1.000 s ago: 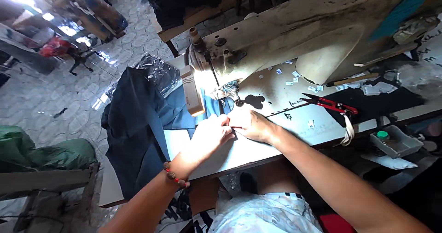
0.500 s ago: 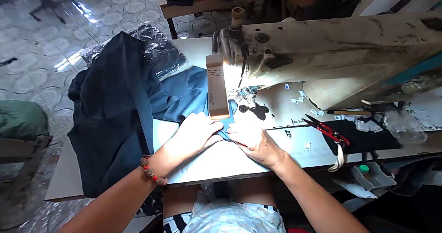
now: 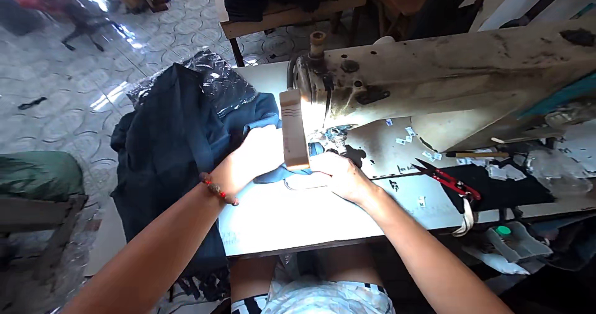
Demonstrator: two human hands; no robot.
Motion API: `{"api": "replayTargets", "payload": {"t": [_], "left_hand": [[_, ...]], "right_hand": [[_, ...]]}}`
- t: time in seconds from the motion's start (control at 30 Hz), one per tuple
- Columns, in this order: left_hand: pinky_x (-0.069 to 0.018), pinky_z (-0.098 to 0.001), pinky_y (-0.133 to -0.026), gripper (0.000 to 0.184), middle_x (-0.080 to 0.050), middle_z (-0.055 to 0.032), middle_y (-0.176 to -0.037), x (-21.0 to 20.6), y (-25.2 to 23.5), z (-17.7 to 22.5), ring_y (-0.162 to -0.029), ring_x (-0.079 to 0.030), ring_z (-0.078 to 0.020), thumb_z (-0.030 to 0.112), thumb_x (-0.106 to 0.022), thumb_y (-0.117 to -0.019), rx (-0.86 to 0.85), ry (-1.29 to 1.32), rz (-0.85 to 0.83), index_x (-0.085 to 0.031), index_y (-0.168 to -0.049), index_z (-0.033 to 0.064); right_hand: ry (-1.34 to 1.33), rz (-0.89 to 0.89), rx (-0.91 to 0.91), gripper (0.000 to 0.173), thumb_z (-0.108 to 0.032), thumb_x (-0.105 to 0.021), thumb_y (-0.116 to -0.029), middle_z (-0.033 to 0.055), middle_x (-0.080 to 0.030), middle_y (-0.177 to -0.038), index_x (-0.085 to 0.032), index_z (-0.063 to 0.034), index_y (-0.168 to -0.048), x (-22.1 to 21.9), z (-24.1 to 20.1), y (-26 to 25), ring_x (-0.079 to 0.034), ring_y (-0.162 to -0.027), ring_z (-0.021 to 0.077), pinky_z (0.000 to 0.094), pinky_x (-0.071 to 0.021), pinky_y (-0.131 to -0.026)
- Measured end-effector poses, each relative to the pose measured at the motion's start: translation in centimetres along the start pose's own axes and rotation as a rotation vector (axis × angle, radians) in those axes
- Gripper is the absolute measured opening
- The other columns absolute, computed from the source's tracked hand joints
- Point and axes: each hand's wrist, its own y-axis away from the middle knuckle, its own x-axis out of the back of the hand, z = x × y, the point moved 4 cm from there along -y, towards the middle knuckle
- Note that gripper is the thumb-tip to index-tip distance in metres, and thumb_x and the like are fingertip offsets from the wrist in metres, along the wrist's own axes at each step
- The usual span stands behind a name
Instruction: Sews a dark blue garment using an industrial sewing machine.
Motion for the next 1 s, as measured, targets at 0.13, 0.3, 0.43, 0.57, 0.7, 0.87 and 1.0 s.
{"api": "replayTargets", "payload": {"t": [0.13,0.3,0.43,0.57,0.7,0.87,1.0], "left_hand": [[-0.0486,-0.0202,-0.070,0.013,-0.064,0.0002,-0.080,1.6,-1.1,-0.6,-0.075,-0.059,-0.0031,0.020,-0.065,-0.0942,-0.102,0.567,-0.243,-0.070,-0.093,0.0077],[-0.0514,-0.0387,-0.067,0.022,-0.067,-0.0027,-0.080,1.0,0.6,-0.8,-0.075,-0.064,-0.0146,0.034,-0.072,-0.0900,0.182,0.487,-0.100,-0.072,-0.089,0.0115],[-0.0545,-0.0419,-0.067,0.016,-0.069,-0.0069,-0.088,0.5,2.1,0.6,-0.077,-0.066,-0.0191,0.027,-0.072,-0.0947,0.320,0.465,-0.014,-0.072,-0.099,0.0119],[-0.0466,-0.0306,-0.057,0.012,-0.062,-0.0037,-0.077,-0.1,1.8,1.4,-0.063,-0.055,-0.0120,0.023,-0.063,-0.1005,0.283,0.517,0.039,-0.064,-0.098,0.0120],[-0.0512,-0.0289,-0.064,0.006,-0.064,-0.0044,-0.086,0.4,2.0,1.7,-0.071,-0.060,-0.0103,0.012,-0.061,-0.1005,0.279,0.578,0.161,-0.063,-0.106,0.0107],[-0.0500,-0.0242,-0.060,0.005,-0.070,0.0032,-0.084,-0.2,2.3,1.6,-0.065,-0.058,-0.0044,0.014,-0.075,-0.0897,0.335,0.556,0.221,-0.073,-0.094,0.0145],[-0.0487,-0.0314,-0.059,0.015,-0.067,0.0017,-0.082,0.0,2.1,1.9,-0.066,-0.059,-0.0107,0.014,-0.082,-0.0845,0.468,0.512,0.131,-0.071,-0.092,0.0174]], "right_hand": [[-0.046,-0.012,-0.055,0.021,-0.001,-0.059,-0.0924,0.0122,-0.074,-0.109,-0.077,-0.0030,-0.103,0.5,-0.2,-0.3,-0.069,-0.109,0.0238,0.0365,-0.0524,-0.101],[-0.110,-0.010,-0.032,0.016,-0.009,-0.064,-0.0957,0.0091,-0.072,-0.105,-0.077,-0.0055,-0.104,0.4,0.0,-0.7,-0.067,-0.106,0.0209,0.0354,-0.0515,-0.100],[-0.124,0.017,0.010,0.015,-0.005,-0.062,-0.0942,0.0106,-0.073,-0.105,-0.076,-0.0034,-0.101,0.3,0.0,-0.5,-0.068,-0.106,0.0225,0.0363,-0.0519,-0.100],[-0.156,0.011,-0.009,0.016,-0.003,-0.062,-0.0949,0.0103,-0.073,-0.110,-0.075,-0.0028,-0.103,0.5,-0.1,-0.3,-0.068,-0.109,0.0209,0.0357,-0.0515,-0.102],[-0.174,-0.002,-0.055,0.014,-0.005,-0.062,-0.0960,0.0113,-0.073,-0.109,-0.074,-0.0021,-0.103,0.5,-0.1,-0.4,-0.069,-0.106,0.0215,0.0379,-0.0533,-0.099],[-0.193,-0.002,-0.062,0.016,-0.006,-0.062,-0.0959,0.0120,-0.073,-0.109,-0.075,-0.0017,-0.104,0.4,0.0,-0.2,-0.069,-0.107,0.0224,0.0385,-0.0531,-0.099],[-0.190,-0.008,-0.061,0.015,-0.005,-0.063,-0.0949,0.0115,-0.073,-0.109,-0.075,-0.0025,-0.103,0.5,0.0,-0.2,-0.069,-0.108,0.0227,0.0385,-0.0524,-0.101]]}}
